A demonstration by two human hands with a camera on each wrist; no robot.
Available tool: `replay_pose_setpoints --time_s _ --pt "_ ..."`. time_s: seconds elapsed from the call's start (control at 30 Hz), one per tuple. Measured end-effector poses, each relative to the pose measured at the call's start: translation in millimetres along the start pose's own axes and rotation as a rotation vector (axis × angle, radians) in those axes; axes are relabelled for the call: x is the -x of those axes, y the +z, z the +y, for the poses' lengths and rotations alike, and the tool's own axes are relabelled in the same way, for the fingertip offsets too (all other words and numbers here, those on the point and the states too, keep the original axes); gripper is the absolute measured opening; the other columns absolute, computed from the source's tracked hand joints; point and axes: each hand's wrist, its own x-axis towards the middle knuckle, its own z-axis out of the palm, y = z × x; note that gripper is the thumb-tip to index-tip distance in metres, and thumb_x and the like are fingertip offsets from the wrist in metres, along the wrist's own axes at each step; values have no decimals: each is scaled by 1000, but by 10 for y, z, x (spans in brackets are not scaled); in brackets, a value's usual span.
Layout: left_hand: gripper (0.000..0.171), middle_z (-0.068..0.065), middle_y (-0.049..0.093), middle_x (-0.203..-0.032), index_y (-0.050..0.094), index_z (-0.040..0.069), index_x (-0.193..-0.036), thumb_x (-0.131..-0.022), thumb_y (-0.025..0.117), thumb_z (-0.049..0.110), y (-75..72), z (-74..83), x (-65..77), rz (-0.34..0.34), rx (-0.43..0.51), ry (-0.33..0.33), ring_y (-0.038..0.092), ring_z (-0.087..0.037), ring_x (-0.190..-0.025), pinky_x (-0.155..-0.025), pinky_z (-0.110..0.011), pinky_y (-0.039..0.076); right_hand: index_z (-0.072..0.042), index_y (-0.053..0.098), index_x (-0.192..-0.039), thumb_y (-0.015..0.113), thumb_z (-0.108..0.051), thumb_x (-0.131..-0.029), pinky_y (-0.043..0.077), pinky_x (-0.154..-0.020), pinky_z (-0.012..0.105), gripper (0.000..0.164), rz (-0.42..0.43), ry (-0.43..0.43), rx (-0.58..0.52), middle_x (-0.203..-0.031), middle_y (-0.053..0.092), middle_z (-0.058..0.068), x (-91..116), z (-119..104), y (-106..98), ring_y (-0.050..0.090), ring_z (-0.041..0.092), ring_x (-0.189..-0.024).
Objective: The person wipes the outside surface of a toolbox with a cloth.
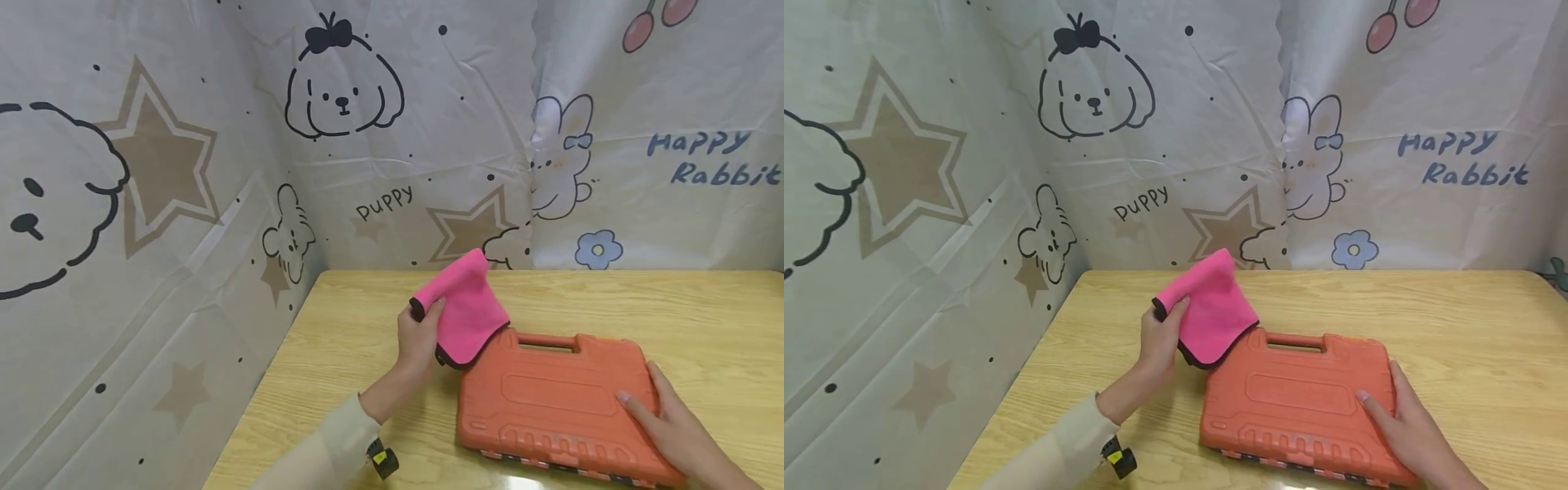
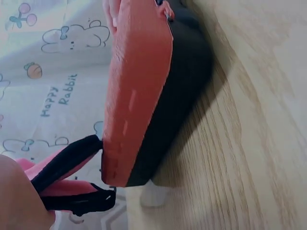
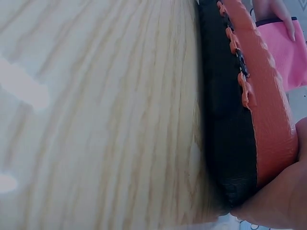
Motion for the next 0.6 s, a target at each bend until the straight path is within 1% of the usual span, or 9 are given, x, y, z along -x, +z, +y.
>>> replay_pose_setpoints --time_s 0.17,0.23,0.33,0.43,0.53,0.57,0.6 --pt "34 -11 66 -115 62 0 -124 -98 65 23 -49 -56 -60 11 30 69 62 -21 -110 -96 -34 51 8 -26 -147 40 -51 -105 18 -98 79 97 -5 18 -6 -148 -13 47 -8 -4 10 3 68 -132" --pt "34 -11 66 -116 62 1 -125 -99 65 23 -70 -71 -82 14 45 81 62 -22 -110 -96 -34 51 9 -26 -147 40 -52 -105 19 -99 78 98 -6 25 -1 -148 -12 47 -13 -5 13 3 68 -132" --pt "35 -10 66 -117 63 2 -125 -99 65 25 -98 -72 -116 39 47 78 62 -22 -110 -96 -34 51 9 -25 -147 40 -52 -105 19 -99 78 99 -5 26 3 -148 -12 47 -17 -4 13 4 68 -132" --pt "36 -10 66 -117 63 3 -125 -98 65 27 -122 -59 -155 67 21 78 62 -21 -111 -97 -35 50 9 -25 -147 40 -52 -105 19 -99 78 98 0 23 6 -148 -12 47 -16 2 10 4 68 -132" --pt "37 -10 66 -117 63 2 -125 -99 65 27 -138 -77 -180 76 0 92 62 -22 -111 -97 -35 50 8 -25 -148 40 -52 -105 19 -98 79 98 0 24 0 -148 -13 46 -13 7 3 3 68 -132" --pt "36 -11 66 -116 62 0 -125 -99 64 25 -140 -47 -158 77 -7 90 62 -23 -111 -97 -36 50 7 -25 -148 40 -52 -105 19 -99 78 98 -1 27 0 -148 -13 46 -14 4 5 4 68 -132" --pt "35 -11 66 -117 62 0 -125 -99 64 24 -150 -56 -165 79 -3 84 62 -23 -111 -97 -36 50 7 -26 -148 40 -52 -105 19 -99 78 98 -2 27 -3 -148 -13 46 -16 0 7 3 68 -132"
